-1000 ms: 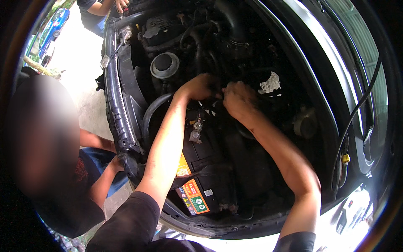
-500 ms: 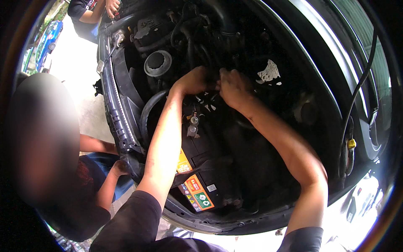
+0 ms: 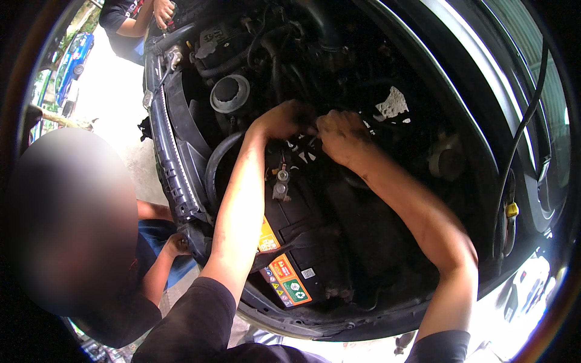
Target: The person works under the open hood of a car, manipulating wires and connectors near the battery. They repeatedly connect and disconnect a multi-wire harness, route cables, and adjust connections while another person stands nearby.
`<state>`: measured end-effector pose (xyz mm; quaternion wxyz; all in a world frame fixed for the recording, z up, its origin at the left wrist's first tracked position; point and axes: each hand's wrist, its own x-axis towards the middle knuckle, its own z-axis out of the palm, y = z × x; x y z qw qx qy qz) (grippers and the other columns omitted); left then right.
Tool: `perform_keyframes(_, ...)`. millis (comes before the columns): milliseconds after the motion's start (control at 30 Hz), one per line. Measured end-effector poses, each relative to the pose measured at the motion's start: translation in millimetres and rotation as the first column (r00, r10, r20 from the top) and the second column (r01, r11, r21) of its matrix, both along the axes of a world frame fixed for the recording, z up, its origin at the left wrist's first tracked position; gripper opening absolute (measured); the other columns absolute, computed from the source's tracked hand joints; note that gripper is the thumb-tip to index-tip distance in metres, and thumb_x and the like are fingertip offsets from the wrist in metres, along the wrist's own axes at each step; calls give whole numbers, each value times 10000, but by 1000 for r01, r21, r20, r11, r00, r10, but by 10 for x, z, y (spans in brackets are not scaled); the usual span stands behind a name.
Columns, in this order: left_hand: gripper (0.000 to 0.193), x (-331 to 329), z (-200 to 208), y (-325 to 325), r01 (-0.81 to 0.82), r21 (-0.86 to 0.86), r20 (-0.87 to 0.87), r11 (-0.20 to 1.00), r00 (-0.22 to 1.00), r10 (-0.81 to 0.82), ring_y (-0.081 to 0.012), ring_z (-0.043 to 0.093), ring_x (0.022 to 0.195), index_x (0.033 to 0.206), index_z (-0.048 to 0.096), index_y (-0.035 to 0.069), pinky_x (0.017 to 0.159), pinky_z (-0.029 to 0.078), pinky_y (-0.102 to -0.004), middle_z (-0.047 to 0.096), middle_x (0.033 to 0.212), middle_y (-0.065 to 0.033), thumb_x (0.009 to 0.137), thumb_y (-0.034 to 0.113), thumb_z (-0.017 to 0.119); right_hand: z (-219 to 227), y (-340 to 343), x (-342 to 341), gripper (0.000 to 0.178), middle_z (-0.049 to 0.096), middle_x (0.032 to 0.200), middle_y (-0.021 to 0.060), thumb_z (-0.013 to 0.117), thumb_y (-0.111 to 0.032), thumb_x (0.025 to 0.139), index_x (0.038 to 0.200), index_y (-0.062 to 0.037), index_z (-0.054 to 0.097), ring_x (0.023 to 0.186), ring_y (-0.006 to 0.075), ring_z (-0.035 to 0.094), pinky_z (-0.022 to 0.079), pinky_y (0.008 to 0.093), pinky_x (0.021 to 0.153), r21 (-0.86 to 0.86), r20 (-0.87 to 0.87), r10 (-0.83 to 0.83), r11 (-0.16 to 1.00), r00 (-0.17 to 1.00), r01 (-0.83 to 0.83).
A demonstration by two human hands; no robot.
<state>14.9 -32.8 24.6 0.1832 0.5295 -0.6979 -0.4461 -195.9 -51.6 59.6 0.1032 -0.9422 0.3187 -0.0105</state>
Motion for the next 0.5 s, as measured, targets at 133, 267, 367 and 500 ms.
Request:
perform_keyframes(133, 386, -7, 15, 7, -34, -7, 24, 999, 999, 34, -337, 699, 1125, 1161, 757, 56, 982, 525, -425, 761, 1155, -161, 841, 259, 829, -33, 23, 3, 148, 713, 976, 179, 755, -164, 845, 932, -45, 738, 927, 358, 714, 572, 478, 812, -78, 22, -29, 996, 999, 31)
perform_keyframes(267, 357, -11, -21, 14, -30, -14, 6, 999, 1000, 30, -337, 702, 1117, 1170, 753, 60, 974, 527, -423, 761, 1155, -161, 855, 222, 800, 16, 59, 70, 181, 724, 964, 203, 729, -202, 878, 935, -30, 741, 930, 373, 725, 580, 495, 812, -61, 2, -136, 989, 991, 135)
perform_keyframes(367, 361, -11, -45, 2, -46, 6, -12, 999, 999, 46, -339, 701, 1121, 1183, 750, 63, 973, 529, -420, 758, 1164, -165, 853, 202, 791, 65, 30, 133, 238, 740, 959, 232, 731, -238, 892, 938, -5, 742, 911, 406, 739, 595, 507, 793, 62, -36, -245, 967, 969, 246)
perform_keyframes(500, 367, -10, -47, 8, -36, -23, -17, 999, 999, 35, -337, 703, 1124, 1198, 745, 67, 973, 533, -419, 758, 1164, -169, 855, 188, 785, 76, 48, 162, 276, 748, 963, 245, 746, -266, 894, 941, 5, 741, 885, 424, 747, 610, 499, 766, -17, -10, -259, 966, 966, 259)
